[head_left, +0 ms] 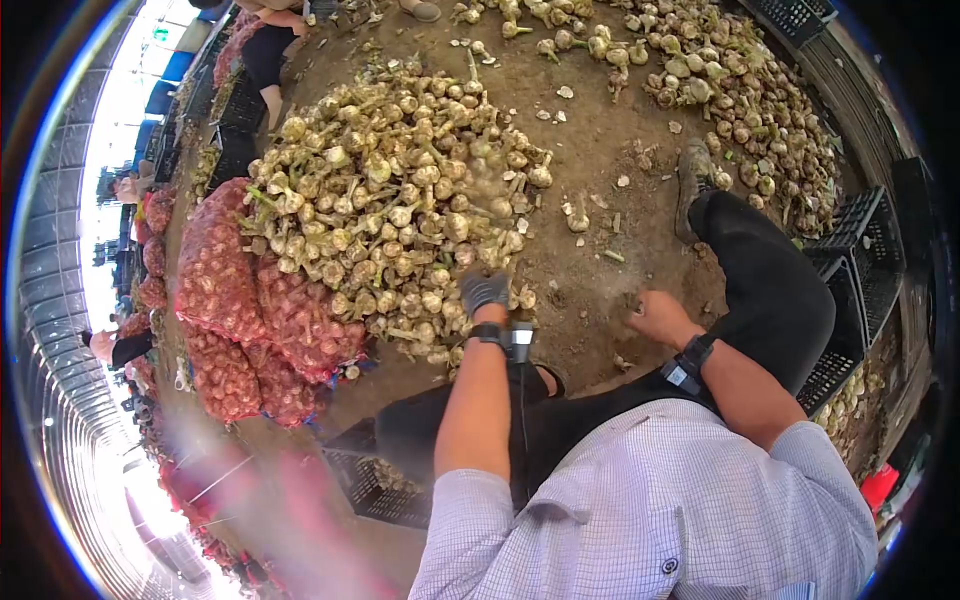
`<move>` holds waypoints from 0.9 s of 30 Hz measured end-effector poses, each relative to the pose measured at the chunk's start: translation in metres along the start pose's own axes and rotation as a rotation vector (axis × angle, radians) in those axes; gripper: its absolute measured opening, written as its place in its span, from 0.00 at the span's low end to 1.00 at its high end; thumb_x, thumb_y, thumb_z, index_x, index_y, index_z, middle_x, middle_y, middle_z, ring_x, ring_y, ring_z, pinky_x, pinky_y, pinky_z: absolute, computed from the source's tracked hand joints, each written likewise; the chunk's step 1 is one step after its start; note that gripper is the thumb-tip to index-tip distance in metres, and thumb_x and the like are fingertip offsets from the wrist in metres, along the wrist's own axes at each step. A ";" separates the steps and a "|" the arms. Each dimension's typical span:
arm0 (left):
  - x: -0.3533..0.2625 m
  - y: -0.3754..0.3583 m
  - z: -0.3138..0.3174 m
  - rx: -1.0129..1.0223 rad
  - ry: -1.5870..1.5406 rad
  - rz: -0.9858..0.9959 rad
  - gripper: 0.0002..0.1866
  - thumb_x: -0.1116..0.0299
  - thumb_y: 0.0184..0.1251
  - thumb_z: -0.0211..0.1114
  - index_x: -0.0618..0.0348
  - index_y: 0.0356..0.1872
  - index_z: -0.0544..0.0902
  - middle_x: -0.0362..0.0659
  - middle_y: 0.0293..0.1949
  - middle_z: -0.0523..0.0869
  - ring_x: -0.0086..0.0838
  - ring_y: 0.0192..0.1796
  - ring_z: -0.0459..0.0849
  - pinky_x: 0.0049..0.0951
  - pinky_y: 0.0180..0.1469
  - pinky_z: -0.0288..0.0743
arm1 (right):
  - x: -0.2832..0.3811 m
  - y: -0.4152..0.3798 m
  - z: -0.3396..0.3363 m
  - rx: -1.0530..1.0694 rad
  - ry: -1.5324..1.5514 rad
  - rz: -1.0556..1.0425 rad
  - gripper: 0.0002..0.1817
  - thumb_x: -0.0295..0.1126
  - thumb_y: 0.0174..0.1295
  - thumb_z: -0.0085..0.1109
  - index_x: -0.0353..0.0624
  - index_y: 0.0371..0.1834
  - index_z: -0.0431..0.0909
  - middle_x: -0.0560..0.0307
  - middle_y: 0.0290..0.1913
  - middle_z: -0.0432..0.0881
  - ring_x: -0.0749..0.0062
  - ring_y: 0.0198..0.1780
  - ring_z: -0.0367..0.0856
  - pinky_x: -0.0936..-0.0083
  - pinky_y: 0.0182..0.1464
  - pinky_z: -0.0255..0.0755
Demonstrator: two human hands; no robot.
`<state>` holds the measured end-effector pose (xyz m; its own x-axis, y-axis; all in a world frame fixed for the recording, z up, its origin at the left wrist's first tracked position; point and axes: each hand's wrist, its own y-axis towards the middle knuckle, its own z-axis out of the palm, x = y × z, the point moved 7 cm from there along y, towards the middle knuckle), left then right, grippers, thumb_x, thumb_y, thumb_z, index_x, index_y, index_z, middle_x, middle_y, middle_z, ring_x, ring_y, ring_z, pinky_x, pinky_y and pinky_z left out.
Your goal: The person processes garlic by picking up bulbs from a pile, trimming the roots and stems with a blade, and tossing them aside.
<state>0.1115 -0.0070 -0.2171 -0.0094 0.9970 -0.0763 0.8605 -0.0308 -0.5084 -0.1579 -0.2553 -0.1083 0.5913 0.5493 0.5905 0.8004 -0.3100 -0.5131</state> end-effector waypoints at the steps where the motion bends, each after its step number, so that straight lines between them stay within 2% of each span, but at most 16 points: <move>1: 0.014 0.005 -0.001 0.144 0.344 -0.003 0.37 0.47 0.66 0.57 0.61 0.69 0.64 0.51 0.71 0.63 0.43 0.72 0.61 0.39 0.71 0.58 | 0.003 0.002 0.002 -0.004 -0.009 -0.008 0.18 0.40 0.49 0.61 0.32 0.30 0.79 0.34 0.28 0.80 0.40 0.33 0.80 0.55 0.38 0.73; 3: 0.041 0.010 -0.005 0.428 1.060 0.155 0.43 0.43 0.66 0.56 0.61 0.73 0.56 0.50 0.75 0.54 0.39 0.76 0.55 0.38 0.73 0.54 | 0.011 0.004 0.006 0.051 -0.053 -0.014 0.19 0.41 0.50 0.61 0.31 0.30 0.80 0.35 0.30 0.81 0.40 0.35 0.80 0.54 0.41 0.74; 6: 0.122 0.080 0.016 0.099 0.536 -0.182 0.38 0.54 0.67 0.62 0.55 0.73 0.58 0.50 0.75 0.53 0.38 0.76 0.56 0.40 0.69 0.62 | 0.012 0.011 0.019 0.117 -0.071 -0.008 0.19 0.42 0.51 0.62 0.31 0.31 0.81 0.35 0.31 0.81 0.40 0.36 0.80 0.54 0.43 0.74; 13: 0.099 0.061 -0.018 0.132 0.925 0.017 0.30 0.57 0.68 0.62 0.61 0.67 0.70 0.51 0.68 0.70 0.40 0.65 0.73 0.37 0.63 0.70 | 0.029 0.016 0.030 0.222 -0.083 -0.032 0.19 0.41 0.52 0.61 0.32 0.32 0.80 0.35 0.31 0.81 0.41 0.37 0.80 0.53 0.43 0.74; 15: 0.139 0.086 0.009 0.291 0.734 -0.030 0.27 0.55 0.68 0.60 0.58 0.65 0.73 0.50 0.68 0.70 0.41 0.65 0.73 0.40 0.62 0.71 | 0.029 0.014 0.028 0.221 -0.061 -0.012 0.18 0.41 0.52 0.61 0.33 0.32 0.80 0.35 0.31 0.81 0.41 0.37 0.80 0.53 0.43 0.74; 17: 0.147 0.088 0.002 0.387 0.592 -0.067 0.27 0.55 0.68 0.60 0.56 0.64 0.74 0.49 0.68 0.70 0.41 0.64 0.73 0.43 0.62 0.71 | 0.036 0.015 0.027 0.203 -0.049 -0.043 0.18 0.41 0.52 0.61 0.33 0.32 0.80 0.34 0.31 0.81 0.40 0.37 0.80 0.53 0.43 0.74; 20: 0.082 0.033 -0.050 0.481 0.465 -0.047 0.28 0.55 0.65 0.64 0.54 0.65 0.73 0.47 0.68 0.69 0.42 0.65 0.72 0.47 0.63 0.69 | 0.036 0.012 0.024 0.145 -0.033 -0.083 0.18 0.41 0.52 0.60 0.33 0.33 0.80 0.34 0.32 0.81 0.39 0.37 0.80 0.53 0.43 0.73; 22: 0.065 0.016 -0.062 0.411 0.271 0.196 0.31 0.64 0.57 0.71 0.51 0.64 0.73 0.48 0.68 0.69 0.44 0.66 0.71 0.44 0.68 0.65 | 0.041 0.010 0.017 0.105 -0.003 -0.077 0.18 0.41 0.52 0.60 0.33 0.34 0.80 0.34 0.33 0.81 0.39 0.38 0.79 0.53 0.44 0.73; 25: 0.011 -0.043 -0.096 0.228 0.328 0.827 0.32 0.74 0.47 0.73 0.50 0.58 0.77 0.49 0.65 0.73 0.44 0.66 0.70 0.39 0.69 0.64 | 0.056 0.002 0.000 0.015 0.117 -0.136 0.17 0.40 0.53 0.60 0.35 0.36 0.80 0.35 0.35 0.81 0.39 0.39 0.79 0.54 0.45 0.73; 26: -0.005 -0.069 -0.112 0.153 0.217 0.960 0.30 0.76 0.46 0.74 0.51 0.56 0.79 0.46 0.59 0.79 0.43 0.62 0.75 0.39 0.65 0.69 | 0.060 -0.001 -0.006 -0.028 0.150 -0.179 0.17 0.39 0.53 0.60 0.35 0.36 0.80 0.36 0.36 0.81 0.39 0.40 0.79 0.54 0.45 0.73; 27: -0.014 -0.086 -0.113 0.386 -0.298 0.795 0.26 0.74 0.50 0.72 0.54 0.54 0.79 0.46 0.55 0.81 0.40 0.58 0.78 0.37 0.60 0.74 | 0.063 -0.004 -0.011 -0.070 0.181 -0.222 0.16 0.38 0.53 0.60 0.36 0.37 0.80 0.36 0.36 0.81 0.39 0.40 0.79 0.55 0.45 0.73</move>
<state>0.0953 -0.0100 -0.0750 0.3337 0.6159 -0.7137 0.4423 -0.7709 -0.4584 -0.1228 -0.2276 -0.0625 0.4042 0.4645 0.7879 0.9132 -0.2544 -0.3185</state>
